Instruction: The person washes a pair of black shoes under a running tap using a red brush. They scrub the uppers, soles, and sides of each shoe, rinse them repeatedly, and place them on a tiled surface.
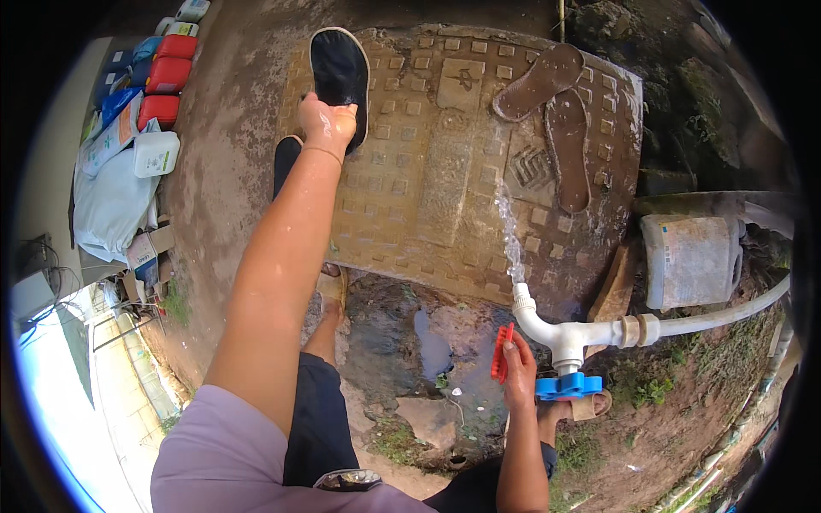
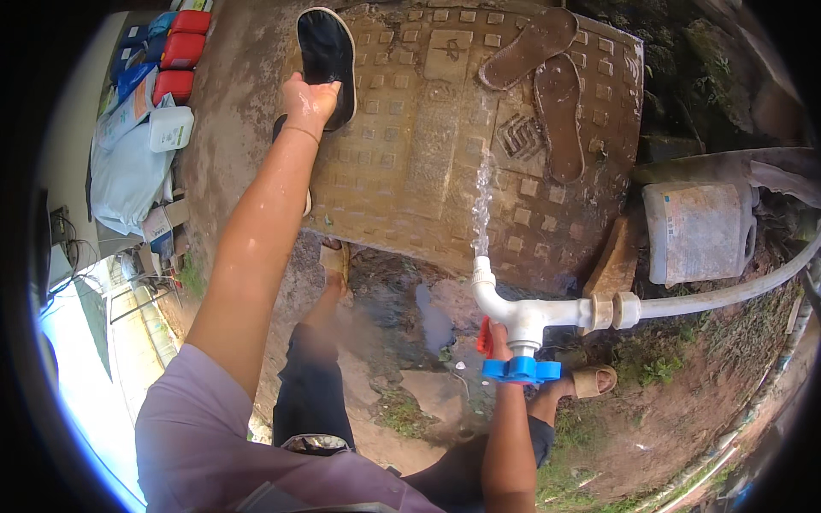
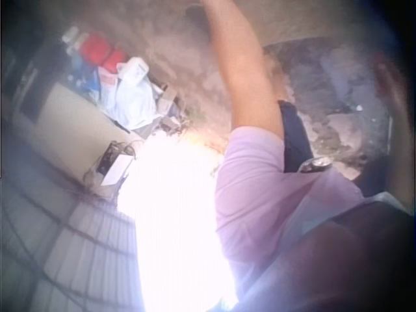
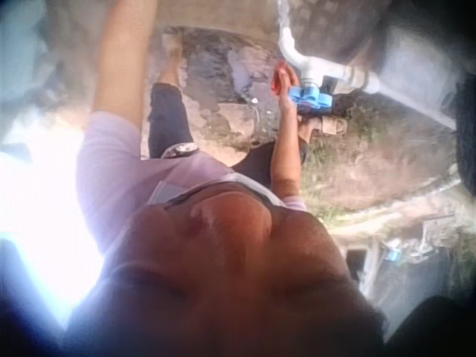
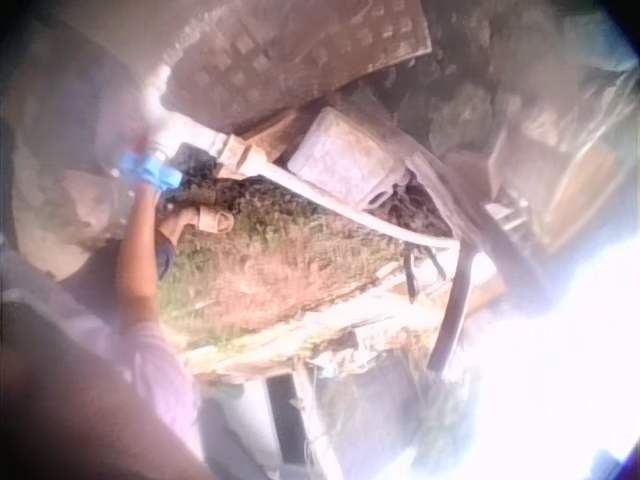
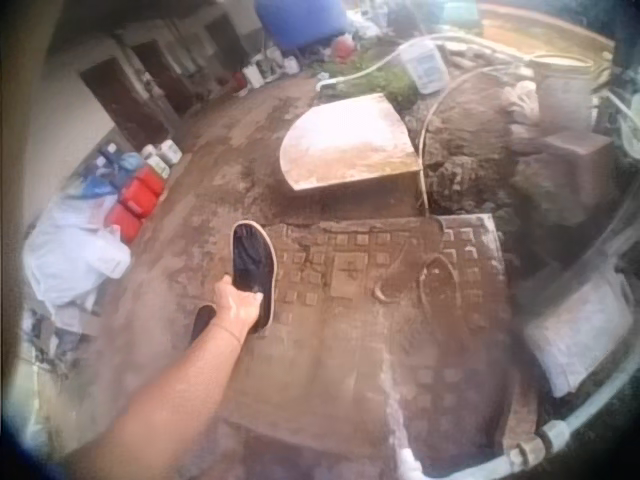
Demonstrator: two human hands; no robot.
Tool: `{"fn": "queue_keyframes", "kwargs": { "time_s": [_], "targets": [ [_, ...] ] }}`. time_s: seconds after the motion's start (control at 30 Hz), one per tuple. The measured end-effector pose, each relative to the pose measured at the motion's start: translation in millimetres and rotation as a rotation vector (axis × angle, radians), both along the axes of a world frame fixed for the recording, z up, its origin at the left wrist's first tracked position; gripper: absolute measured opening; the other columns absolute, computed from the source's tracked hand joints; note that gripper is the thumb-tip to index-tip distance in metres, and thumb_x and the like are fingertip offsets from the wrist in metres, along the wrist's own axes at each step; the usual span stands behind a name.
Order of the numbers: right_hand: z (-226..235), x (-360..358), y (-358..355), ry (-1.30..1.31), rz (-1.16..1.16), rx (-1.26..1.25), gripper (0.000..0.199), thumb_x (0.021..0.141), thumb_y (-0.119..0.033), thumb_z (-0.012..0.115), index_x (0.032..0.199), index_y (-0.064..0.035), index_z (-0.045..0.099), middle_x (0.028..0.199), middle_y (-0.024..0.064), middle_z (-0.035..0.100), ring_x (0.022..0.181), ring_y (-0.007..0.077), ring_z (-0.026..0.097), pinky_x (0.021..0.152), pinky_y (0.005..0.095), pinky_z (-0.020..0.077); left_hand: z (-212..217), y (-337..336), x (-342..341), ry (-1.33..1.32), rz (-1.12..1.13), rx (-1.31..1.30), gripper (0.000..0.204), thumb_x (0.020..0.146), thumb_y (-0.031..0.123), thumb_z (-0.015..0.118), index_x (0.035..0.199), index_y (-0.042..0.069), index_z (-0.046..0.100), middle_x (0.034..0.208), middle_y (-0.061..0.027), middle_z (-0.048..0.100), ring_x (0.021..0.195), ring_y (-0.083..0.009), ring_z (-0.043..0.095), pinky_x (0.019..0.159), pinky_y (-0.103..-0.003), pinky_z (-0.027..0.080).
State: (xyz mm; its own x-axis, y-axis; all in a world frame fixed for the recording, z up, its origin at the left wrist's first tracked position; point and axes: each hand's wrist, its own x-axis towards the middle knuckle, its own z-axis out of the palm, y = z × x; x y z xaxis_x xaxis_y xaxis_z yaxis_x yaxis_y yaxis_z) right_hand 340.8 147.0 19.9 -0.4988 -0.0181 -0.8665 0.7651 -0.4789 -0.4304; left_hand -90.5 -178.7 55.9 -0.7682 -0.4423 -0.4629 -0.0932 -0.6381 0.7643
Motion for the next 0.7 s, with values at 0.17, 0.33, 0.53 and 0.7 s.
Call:
{"fn": "queue_keyframes", "kwargs": {
  "time_s": [0.17,0.33,0.53,0.7],
  "targets": [
    [0,5,2,0.071,-0.047,-0.064,0.041,0.097,-0.028,0.061,0.13,-0.0033,0.059,0.087,0.0,0.062,0.061,0.0075,0.053,0.05,0.0244,0.0414,-19,-17,50,-0.243,-0.503,-0.778,0.063,0.097,0.03,0.055,0.15,0.006,0.033,0.15,-0.0171,0.043,0.139,-0.0302,0.041,0.114,-0.049,0.028],
    [-2,9,-2,-0.006,0.014,0.037,0.043,0.097,-0.026,0.059,0.133,-0.0025,0.054,0.093,0.0017,0.061,0.071,0.0093,0.056,0.059,0.0247,0.0458,-17,-33,65,-0.238,-0.974,-1.998,0.067,0.085,0.024,0.067,0.147,0.011,0.042,0.14,-0.0161,0.052,0.129,-0.0338,0.048,0.104,-0.047,0.042],
    [-6,-36,-29,0.118,-0.208,-0.184,0.051,0.09,-0.016,0.053,0.138,-0.0008,0.044,0.114,0.0097,0.059,0.1,0.0216,0.062,0.087,0.0359,0.052,-17,-28,73,-0.315,-0.964,-1.84,0.052,0.085,0.011,0.062,0.136,0.009,0.054,0.119,-0.0186,0.066,0.114,-0.0368,0.058,0.097,-0.045,0.048],
    [-26,-167,-40,0.415,-0.283,-0.091,0.051,0.094,-0.025,0.061,0.138,-0.0035,0.047,0.118,0.0078,0.062,0.104,0.019,0.062,0.088,0.0318,0.051,-16,1,157,-0.127,-1.15,-1.588,0.051,0.086,0.016,0.064,0.134,0.003,0.051,0.122,-0.02,0.062,0.114,-0.0393,0.056,0.097,-0.047,0.046]
  ]
}}
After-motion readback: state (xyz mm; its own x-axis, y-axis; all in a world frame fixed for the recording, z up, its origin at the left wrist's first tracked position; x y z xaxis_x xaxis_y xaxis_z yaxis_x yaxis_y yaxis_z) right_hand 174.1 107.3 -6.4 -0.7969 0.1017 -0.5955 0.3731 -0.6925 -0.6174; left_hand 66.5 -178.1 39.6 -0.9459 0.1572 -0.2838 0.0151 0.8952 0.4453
